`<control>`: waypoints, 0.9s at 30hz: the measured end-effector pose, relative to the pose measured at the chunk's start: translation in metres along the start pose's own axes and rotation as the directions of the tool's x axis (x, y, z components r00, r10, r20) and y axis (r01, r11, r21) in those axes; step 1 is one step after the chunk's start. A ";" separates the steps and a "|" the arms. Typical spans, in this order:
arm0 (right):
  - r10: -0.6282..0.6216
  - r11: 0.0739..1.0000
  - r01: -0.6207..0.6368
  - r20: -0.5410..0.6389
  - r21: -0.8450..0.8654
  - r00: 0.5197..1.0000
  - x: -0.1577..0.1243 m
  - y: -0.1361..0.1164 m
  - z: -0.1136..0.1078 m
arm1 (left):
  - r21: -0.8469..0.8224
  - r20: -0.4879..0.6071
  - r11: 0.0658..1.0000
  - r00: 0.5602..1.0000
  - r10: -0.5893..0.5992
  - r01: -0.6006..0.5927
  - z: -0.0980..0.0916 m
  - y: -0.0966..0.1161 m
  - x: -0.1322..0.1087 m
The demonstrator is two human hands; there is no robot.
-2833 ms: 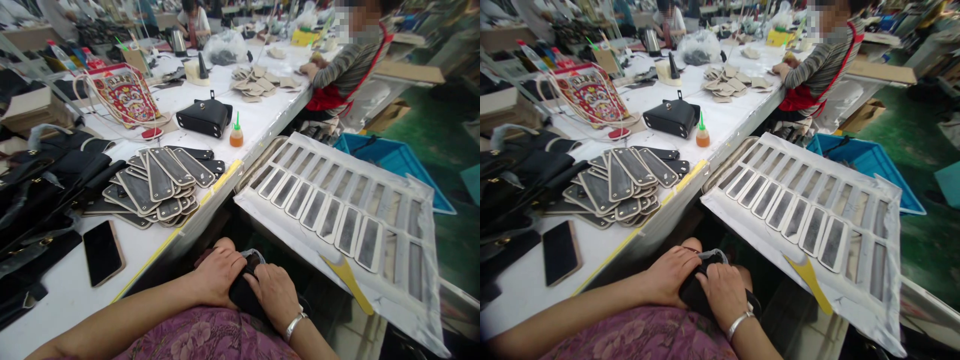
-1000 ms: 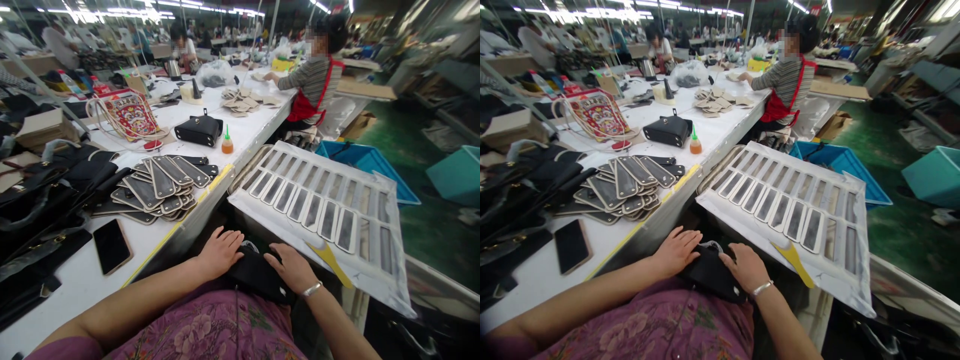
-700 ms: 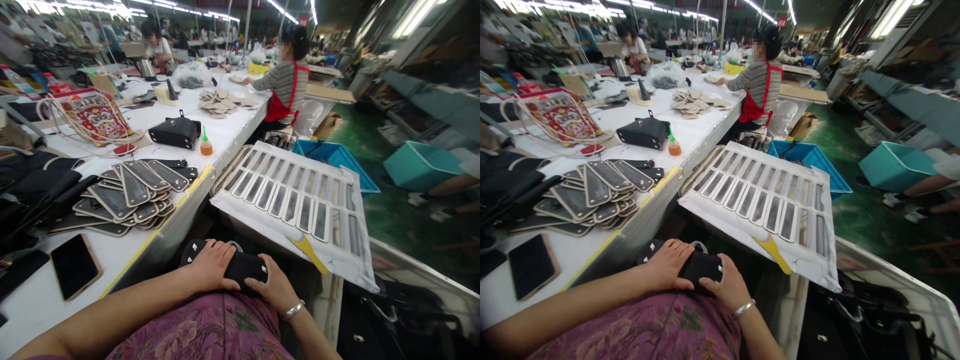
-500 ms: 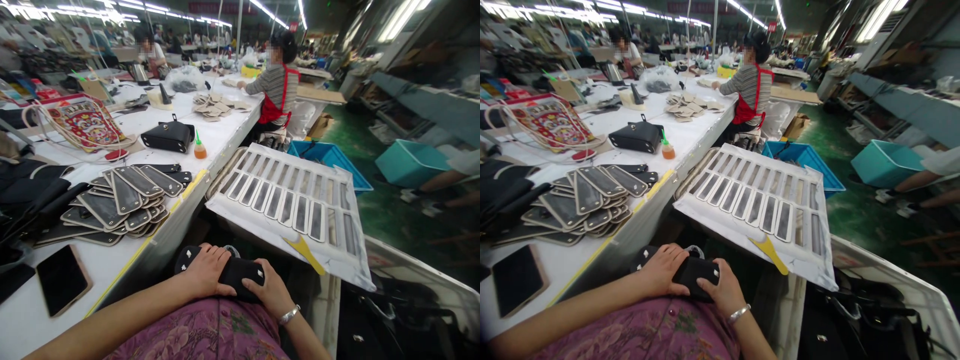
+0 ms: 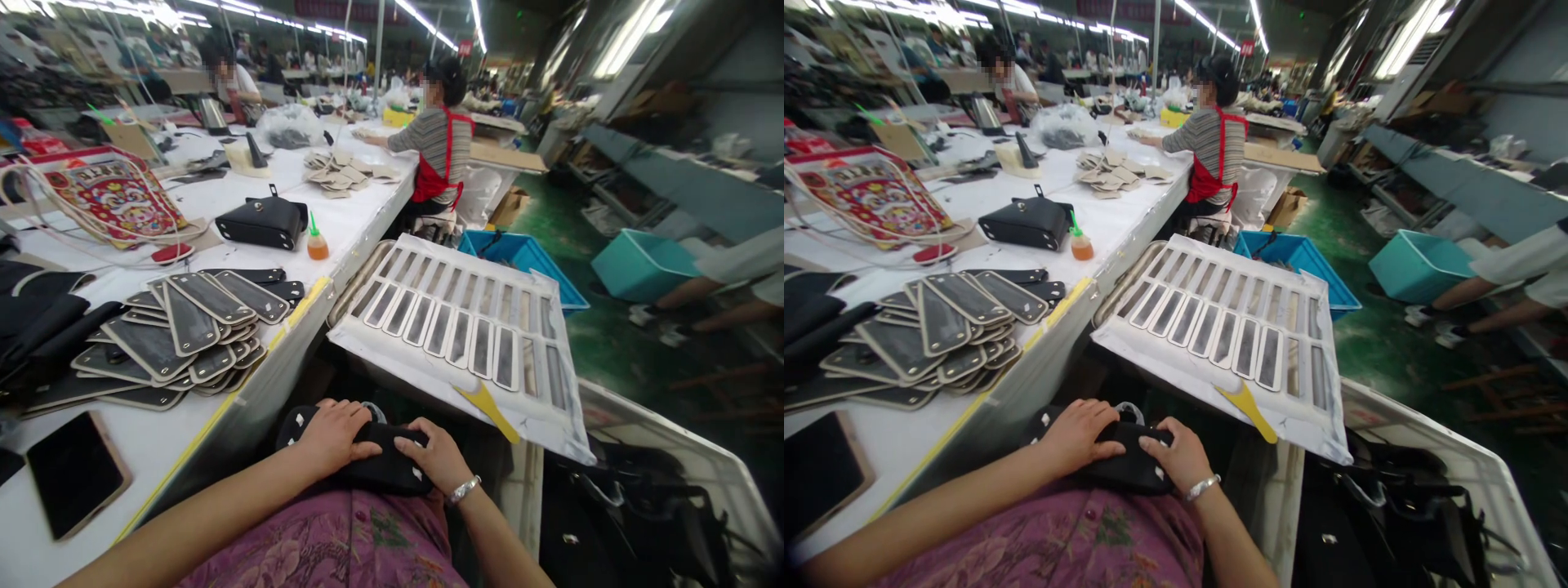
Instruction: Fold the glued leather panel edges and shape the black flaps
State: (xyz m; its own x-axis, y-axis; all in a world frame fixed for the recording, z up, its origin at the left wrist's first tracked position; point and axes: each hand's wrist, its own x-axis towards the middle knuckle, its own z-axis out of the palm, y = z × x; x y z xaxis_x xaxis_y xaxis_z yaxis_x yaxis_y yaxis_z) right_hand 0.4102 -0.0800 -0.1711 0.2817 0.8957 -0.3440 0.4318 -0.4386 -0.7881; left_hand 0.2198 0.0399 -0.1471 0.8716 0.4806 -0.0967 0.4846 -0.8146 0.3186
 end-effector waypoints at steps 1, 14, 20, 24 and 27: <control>0.001 0.999 -0.001 0.016 0.043 1.000 -0.003 0.004 -0.001 | 0.010 0.003 1.000 1.000 -0.003 0.003 0.000 0.000 0.000; -0.064 0.870 0.076 -0.041 0.487 0.997 -0.035 0.034 0.011 | 0.090 0.017 0.996 1.000 -0.025 0.023 0.001 0.005 0.009; -0.035 0.915 0.113 -0.204 0.388 0.978 -0.038 0.033 0.019 | 0.221 -0.028 0.974 0.998 -0.051 0.056 0.006 0.019 0.012; -0.032 0.923 0.122 -0.243 0.366 0.970 -0.042 0.035 0.020 | 0.221 -0.043 0.975 0.998 0.038 -0.028 0.019 0.049 0.015; -0.055 0.905 0.137 -0.209 0.403 0.976 -0.047 0.042 0.020 | 0.189 -0.044 0.972 0.987 0.152 -0.141 0.027 0.070 0.018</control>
State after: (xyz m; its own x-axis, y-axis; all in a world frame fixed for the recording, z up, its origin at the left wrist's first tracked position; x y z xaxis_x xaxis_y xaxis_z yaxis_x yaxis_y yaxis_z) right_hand 0.3975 -0.1390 -0.1982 0.4299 0.8836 -0.1858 0.0846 -0.2443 -0.9660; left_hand 0.2710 -0.0170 -0.1525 0.9310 0.3650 -0.0060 0.3619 -0.9208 0.1454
